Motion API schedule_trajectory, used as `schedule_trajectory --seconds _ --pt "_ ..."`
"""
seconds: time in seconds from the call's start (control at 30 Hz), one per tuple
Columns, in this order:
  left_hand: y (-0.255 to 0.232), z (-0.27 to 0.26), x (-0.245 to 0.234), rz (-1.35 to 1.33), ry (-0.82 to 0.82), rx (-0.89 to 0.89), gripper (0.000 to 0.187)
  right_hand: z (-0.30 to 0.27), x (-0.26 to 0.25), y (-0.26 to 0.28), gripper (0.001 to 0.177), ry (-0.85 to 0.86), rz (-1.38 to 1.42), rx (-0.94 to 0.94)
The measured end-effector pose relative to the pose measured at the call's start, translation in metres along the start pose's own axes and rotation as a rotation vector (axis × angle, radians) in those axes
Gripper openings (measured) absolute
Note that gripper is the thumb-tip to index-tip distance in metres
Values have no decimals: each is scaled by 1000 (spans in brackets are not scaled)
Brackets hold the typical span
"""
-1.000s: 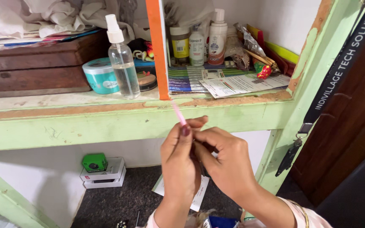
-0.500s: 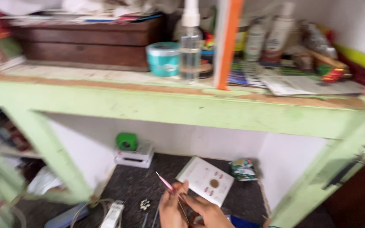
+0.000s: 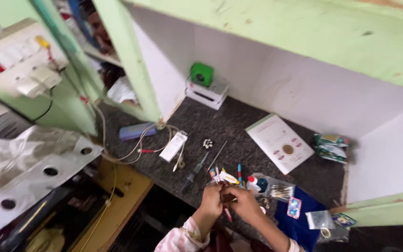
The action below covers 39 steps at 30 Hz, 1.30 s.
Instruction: The person organizes various small items on a cluttered countertop and shelf. They pick up objects such as toothbrushes, toothpaste, and small packets, moving them from the shelf to the counter and arranging them on a blue cloth.
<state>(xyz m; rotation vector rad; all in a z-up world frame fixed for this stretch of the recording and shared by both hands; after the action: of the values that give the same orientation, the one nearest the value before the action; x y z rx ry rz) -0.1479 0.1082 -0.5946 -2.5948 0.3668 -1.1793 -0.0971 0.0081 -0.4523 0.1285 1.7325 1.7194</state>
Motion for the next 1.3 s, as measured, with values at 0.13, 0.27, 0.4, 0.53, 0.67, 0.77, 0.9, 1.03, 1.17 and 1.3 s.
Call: schedule_trajectory --seconds 0.13,0.27,0.4,0.53,0.67,0.77,0.9,1.03,1.17,1.3 --pt "-2 1 -22 127 -168 -43 23 3 22 -16 24 -44 65 -8" --pt "-3 -10 -18 184 -161 -15 18 7 30 -49 18 -95 -124 -23" --pt "-6 -22 -8 258 -278 -70 16 14 34 -74 18 -99 -295 -34" --pt "-14 -23 6 172 -195 -105 9 21 26 -78 14 -135 -425 20" --pt "-20 -18 6 287 -170 -115 14 28 18 -64 16 -132 -388 28" --pt "-30 -10 11 315 -98 -85 27 34 12 -47 28 -181 -424 -88" --pt "-28 -9 2 301 -180 -131 30 32 9 -41 32 -191 -455 -201" --pt "-30 -13 4 246 -170 -127 26 29 7 -46 34 -246 -418 -215" --pt "-40 -18 21 300 -195 -26 27 32 1 -55 31 -279 -344 -184" --pt "-54 -30 37 298 -323 74 34 35 -3 -62 31 -319 -372 -222"
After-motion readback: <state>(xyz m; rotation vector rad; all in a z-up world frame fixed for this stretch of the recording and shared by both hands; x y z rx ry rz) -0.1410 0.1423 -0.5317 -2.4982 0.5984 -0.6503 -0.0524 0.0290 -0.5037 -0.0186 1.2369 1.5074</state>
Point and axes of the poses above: each hand's wrist, its own z-axis towards the middle knuckle, its own x-axis out of the palm, y = z × x, the point moved 6 cm from there along z, towards the middle knuckle, and after that the axes turned 11 degrees about -x, right-handed, at the moved point
